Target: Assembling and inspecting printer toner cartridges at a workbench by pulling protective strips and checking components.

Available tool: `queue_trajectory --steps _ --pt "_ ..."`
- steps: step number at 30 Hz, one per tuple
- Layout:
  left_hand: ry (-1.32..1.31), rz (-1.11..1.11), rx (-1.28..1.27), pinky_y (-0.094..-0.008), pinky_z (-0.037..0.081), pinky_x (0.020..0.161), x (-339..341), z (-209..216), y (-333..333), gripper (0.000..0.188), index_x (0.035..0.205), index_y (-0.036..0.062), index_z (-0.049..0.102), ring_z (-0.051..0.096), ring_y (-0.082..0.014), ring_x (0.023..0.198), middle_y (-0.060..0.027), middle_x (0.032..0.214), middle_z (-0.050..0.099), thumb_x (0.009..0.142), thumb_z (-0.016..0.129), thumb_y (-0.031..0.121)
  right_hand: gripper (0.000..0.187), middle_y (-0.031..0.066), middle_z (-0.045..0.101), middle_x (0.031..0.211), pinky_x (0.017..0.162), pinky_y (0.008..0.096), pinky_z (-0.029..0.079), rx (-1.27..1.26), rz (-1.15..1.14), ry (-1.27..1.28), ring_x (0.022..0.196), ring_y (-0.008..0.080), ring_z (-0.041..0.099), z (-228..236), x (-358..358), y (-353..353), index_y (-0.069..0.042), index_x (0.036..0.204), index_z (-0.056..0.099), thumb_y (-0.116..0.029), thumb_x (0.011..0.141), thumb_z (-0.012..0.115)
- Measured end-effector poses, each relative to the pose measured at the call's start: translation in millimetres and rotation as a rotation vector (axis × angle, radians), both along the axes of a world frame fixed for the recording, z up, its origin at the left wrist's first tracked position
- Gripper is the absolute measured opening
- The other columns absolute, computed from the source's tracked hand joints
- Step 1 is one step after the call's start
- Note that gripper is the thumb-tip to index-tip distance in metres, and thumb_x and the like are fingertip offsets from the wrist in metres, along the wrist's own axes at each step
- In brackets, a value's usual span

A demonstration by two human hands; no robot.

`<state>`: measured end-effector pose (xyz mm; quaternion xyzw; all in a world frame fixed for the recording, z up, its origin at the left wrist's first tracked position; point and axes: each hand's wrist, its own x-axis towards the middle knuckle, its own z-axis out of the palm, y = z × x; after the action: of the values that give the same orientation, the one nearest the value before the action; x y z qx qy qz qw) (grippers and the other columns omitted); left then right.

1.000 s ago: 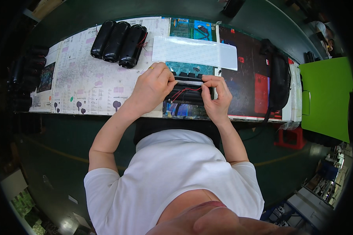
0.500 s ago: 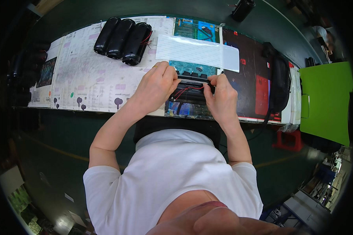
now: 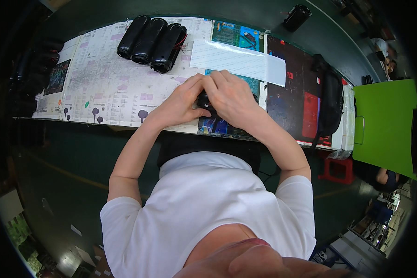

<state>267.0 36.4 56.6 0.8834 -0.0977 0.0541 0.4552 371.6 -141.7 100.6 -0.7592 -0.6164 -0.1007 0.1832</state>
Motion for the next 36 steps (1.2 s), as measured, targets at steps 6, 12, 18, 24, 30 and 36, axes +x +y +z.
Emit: queue_trajectory --steps 6,12,18,24,30,36 --pt "-0.054 0.027 0.004 -0.0419 0.056 0.097 -4 -1 0 0.078 0.141 0.0036 0.058 0.064 -0.036 0.119 -0.0142 0.138 0.06 0.072 0.095 0.012 0.028 0.0137 0.062 0.096 0.078 0.0444 0.059 -0.084 -0.093 0.006 0.097 0.0343 0.068 4 9 -41 -0.002 0.107 0.059 -0.007 0.084 0.072" --pt "-0.121 -0.001 0.098 -0.0421 0.055 0.096 4 11 10 0.06 0.135 0.0036 0.062 0.064 -0.0315 0.111 -0.0138 0.129 0.065 0.082 0.088 0.014 0.03 0.014 0.068 0.104 0.078 0.046 0.058 0.031 -0.348 0.227 0.099 0.0335 0.069 2 9 -75 -0.001 0.112 0.061 0.005 0.086 0.072" --pt "-0.095 0.059 -0.104 -0.0358 0.053 0.086 21 9 6 0.02 0.107 0.0007 0.066 0.063 -0.0235 0.096 -0.0099 0.105 0.064 0.093 0.077 0.011 0.029 0.0105 0.07 0.093 0.076 0.0447 0.057 0.107 -0.375 0.373 0.089 0.0315 0.071 -4 14 -79 -0.003 0.109 0.064 0.005 0.084 0.076" --pt "-0.054 0.076 -0.192 -0.0323 0.052 0.08 25 8 4 0.012 0.093 -0.0002 0.065 0.062 -0.0198 0.088 -0.0079 0.097 0.062 0.092 0.075 0.007 0.028 0.0096 0.07 0.092 0.074 0.0428 0.057 0.15 -0.321 0.405 0.088 0.0302 0.071 -5 19 -81 -0.003 0.108 0.065 0.006 0.084 0.077" --pt "-0.083 0.079 -0.153 -0.0324 0.052 0.079 25 8 1 0.011 0.091 0.0001 0.065 0.062 -0.0194 0.087 -0.0078 0.096 0.061 0.088 0.075 0.0 0.022 0.0104 0.07 0.092 0.072 0.0427 0.056 0.137 -0.248 0.362 0.087 0.0308 0.071 -7 31 -80 -0.004 0.104 0.065 0.005 0.086 0.074" --pt "-0.095 0.162 -0.218 -0.0316 0.05 0.08 23 1 -5 0.01 0.091 0.0015 0.064 0.061 -0.0168 0.088 -0.0054 0.097 0.061 0.09 0.074 0.0 0.017 0.0111 0.068 0.092 0.069 0.0424 0.056 0.247 -0.188 0.272 0.085 0.0328 0.071 -17 63 -40 -0.005 0.097 0.062 0.005 0.087 0.071"
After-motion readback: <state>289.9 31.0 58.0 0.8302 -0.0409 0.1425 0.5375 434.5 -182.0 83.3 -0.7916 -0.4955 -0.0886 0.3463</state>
